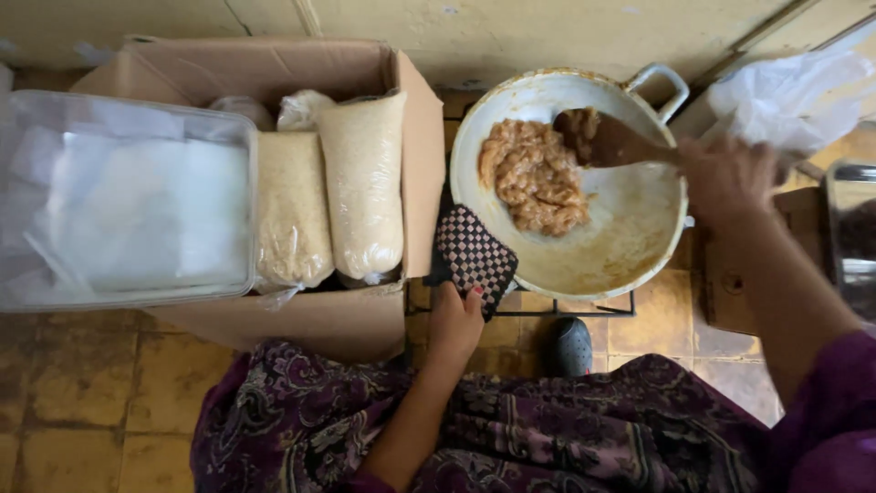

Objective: Stirring a thick brown paste in a wok using a wooden spatula

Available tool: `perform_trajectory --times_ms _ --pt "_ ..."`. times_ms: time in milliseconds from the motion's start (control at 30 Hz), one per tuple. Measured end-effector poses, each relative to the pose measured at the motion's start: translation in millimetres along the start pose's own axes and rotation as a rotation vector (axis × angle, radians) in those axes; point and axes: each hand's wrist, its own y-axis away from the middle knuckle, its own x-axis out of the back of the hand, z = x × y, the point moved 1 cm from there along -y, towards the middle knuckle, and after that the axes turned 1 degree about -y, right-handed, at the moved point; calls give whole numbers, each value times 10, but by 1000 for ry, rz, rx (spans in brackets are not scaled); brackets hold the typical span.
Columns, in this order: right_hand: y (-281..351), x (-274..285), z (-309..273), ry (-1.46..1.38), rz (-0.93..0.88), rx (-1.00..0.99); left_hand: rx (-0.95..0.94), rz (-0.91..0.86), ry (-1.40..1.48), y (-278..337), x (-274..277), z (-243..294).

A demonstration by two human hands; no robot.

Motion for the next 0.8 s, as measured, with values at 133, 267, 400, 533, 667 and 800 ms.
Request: perform_trajectory --times_ms 133,267,400,533,667,800 --pt "-171 191 197 158 -26 8 -39 53 17 -54 -81 -82" --pt "-365 1226 -464 -488 -342 -431 -78 83 34 -109 -126 -116" --pt "-559 340 -188 142 286 293 -60 31 44 9 6 15" --pt "-746 402 -158 258 549 325 -9 -6 20 77 82 93" --pt "-786 850 -468 361 381 447 44 -90 28 132 148 186" --pt "-706 1141 -653 602 385 549 76 -118 20 135 155 207"
